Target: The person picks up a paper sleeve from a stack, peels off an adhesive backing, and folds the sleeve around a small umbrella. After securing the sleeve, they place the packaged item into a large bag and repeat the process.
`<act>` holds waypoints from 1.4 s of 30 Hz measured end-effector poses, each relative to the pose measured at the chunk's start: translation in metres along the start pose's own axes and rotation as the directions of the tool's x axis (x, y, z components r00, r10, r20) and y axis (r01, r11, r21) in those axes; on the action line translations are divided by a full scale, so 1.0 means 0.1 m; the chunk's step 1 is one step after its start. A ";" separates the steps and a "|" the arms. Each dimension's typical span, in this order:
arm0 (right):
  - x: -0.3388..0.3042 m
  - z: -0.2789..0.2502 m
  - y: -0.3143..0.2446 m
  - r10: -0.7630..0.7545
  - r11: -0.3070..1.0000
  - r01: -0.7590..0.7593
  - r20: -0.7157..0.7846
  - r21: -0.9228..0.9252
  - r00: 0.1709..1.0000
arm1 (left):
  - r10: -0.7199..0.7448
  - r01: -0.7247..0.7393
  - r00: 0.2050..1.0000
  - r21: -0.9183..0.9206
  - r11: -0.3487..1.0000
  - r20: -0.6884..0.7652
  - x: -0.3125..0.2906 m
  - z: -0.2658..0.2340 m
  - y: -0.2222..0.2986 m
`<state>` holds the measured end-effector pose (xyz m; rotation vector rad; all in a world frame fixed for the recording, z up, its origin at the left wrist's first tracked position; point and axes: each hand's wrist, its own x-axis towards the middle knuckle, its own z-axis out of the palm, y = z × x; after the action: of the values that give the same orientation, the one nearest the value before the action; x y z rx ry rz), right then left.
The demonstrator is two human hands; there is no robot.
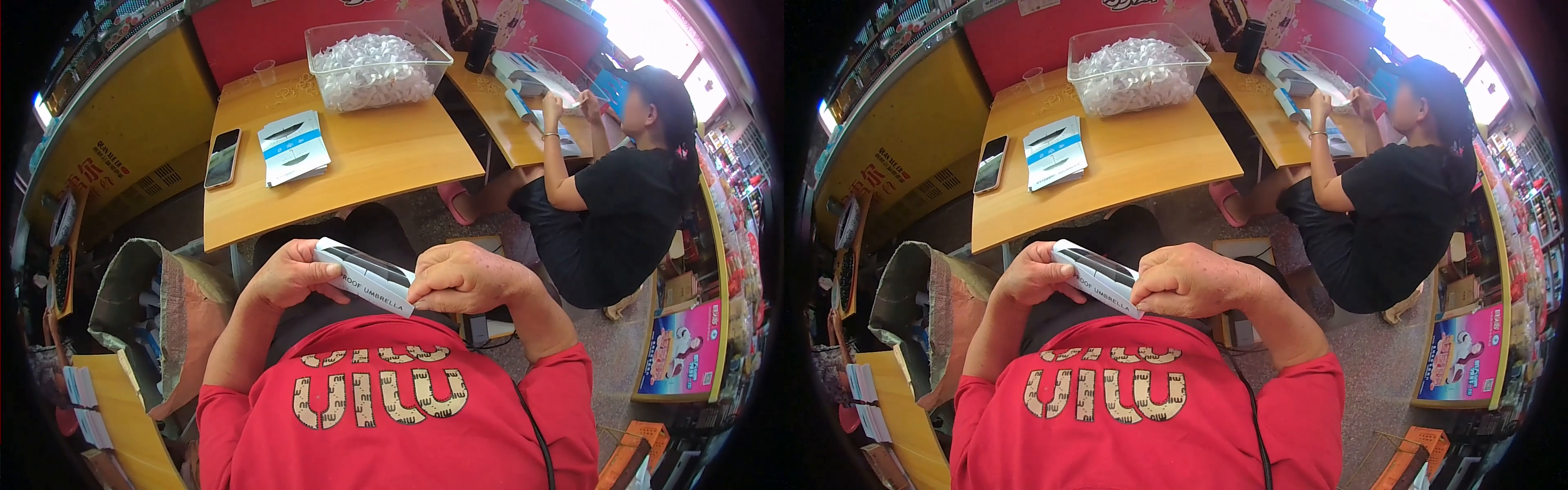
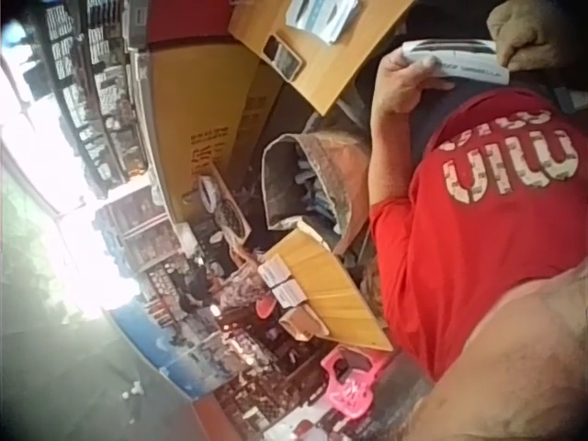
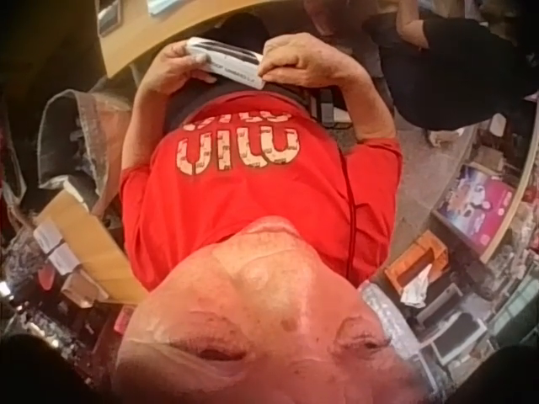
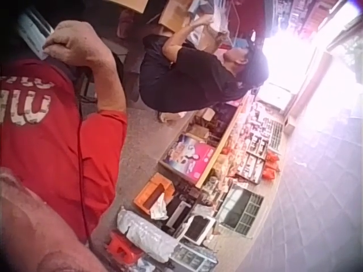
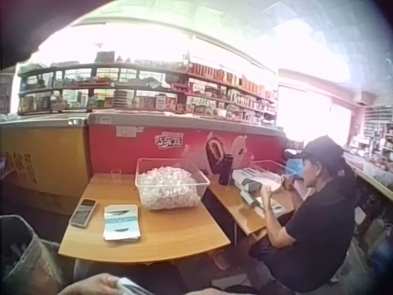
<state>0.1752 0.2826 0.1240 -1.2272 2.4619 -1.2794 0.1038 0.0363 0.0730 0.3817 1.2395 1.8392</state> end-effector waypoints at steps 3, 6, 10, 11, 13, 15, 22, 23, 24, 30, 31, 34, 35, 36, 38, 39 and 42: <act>0.02 0.03 -0.02 -0.030 1.000 0.029 -0.018 -0.003 0.999 | -0.006 0.006 1.000 0.000 1.000 0.008 0.00 0.01 -0.01; 0.05 0.08 -0.04 0.001 0.997 -0.002 -0.014 -0.076 1.000 | -0.003 0.003 1.000 0.001 1.000 0.015 -0.01 -0.03 -0.06; 0.09 0.10 -0.06 0.035 0.996 -0.038 -0.038 -0.083 0.999 | -0.031 0.031 0.999 -0.018 0.999 0.030 -0.05 0.02 -0.02; 0.10 0.09 -0.05 0.038 0.996 -0.041 -0.044 -0.078 0.998 | -0.034 0.034 0.999 -0.008 0.999 0.035 -0.05 0.04 -0.02; 0.11 0.08 -0.02 0.056 0.997 -0.060 -0.093 -0.045 0.994 | -0.053 0.053 0.998 -0.006 0.999 0.035 -0.02 0.05 -0.01; 0.10 0.05 0.01 0.058 0.997 -0.066 -0.179 -0.035 0.982 | -0.022 0.022 0.999 0.010 1.000 0.030 0.01 0.01 -0.03; 0.04 -0.01 0.03 0.060 0.998 -0.059 -0.098 0.019 0.993 | 0.041 -0.041 0.999 -0.001 0.999 -0.005 -0.04 -0.06 0.02; 0.05 0.01 0.03 0.060 0.998 -0.058 -0.097 0.024 0.993 | 0.055 -0.055 0.998 0.013 0.998 0.007 -0.05 -0.07 0.02; 0.05 0.02 0.03 0.059 0.998 -0.057 -0.088 0.022 0.994 | 0.068 -0.068 0.997 0.027 0.997 0.021 -0.06 -0.07 0.03; 0.08 0.07 0.02 0.014 1.000 -0.015 -0.052 -0.017 0.999 | 0.077 -0.077 0.997 0.018 0.997 0.025 -0.07 -0.08 0.03; 0.08 0.07 0.02 0.013 1.000 -0.014 -0.047 -0.021 0.999 | 0.080 -0.080 0.996 0.011 0.997 0.033 -0.06 -0.09 0.02; 0.11 0.07 0.01 -0.013 0.999 0.012 -0.012 -0.045 1.000 | 0.071 -0.072 0.997 0.013 0.997 0.020 -0.05 -0.10 -0.01; 0.11 0.07 0.01 -0.011 0.999 0.010 -0.014 -0.042 1.000 | 0.068 -0.068 0.997 0.013 0.998 0.020 -0.05 -0.10 -0.01; 0.11 0.07 0.02 -0.028 0.998 0.029 0.011 -0.049 1.000 | 0.066 -0.067 0.997 0.020 0.998 0.027 -0.04 -0.11 -0.02; 0.10 0.08 0.03 -0.044 0.998 0.045 0.033 -0.053 0.998 | 0.061 -0.062 0.998 0.027 0.998 0.033 -0.04 -0.11 -0.02; 0.10 0.09 0.04 -0.044 0.997 0.045 0.017 -0.066 0.999 | 0.061 -0.062 0.998 0.025 0.998 0.026 -0.03 -0.12 -0.03; 0.09 0.08 0.06 -0.057 0.996 0.058 0.019 -0.071 0.998 | 0.058 -0.058 0.998 0.019 0.998 0.031 -0.03 -0.11 -0.02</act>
<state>0.1688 0.2727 0.1171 -1.3297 2.4985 -1.1977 0.0994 0.0280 0.0668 0.4590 1.2388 1.8644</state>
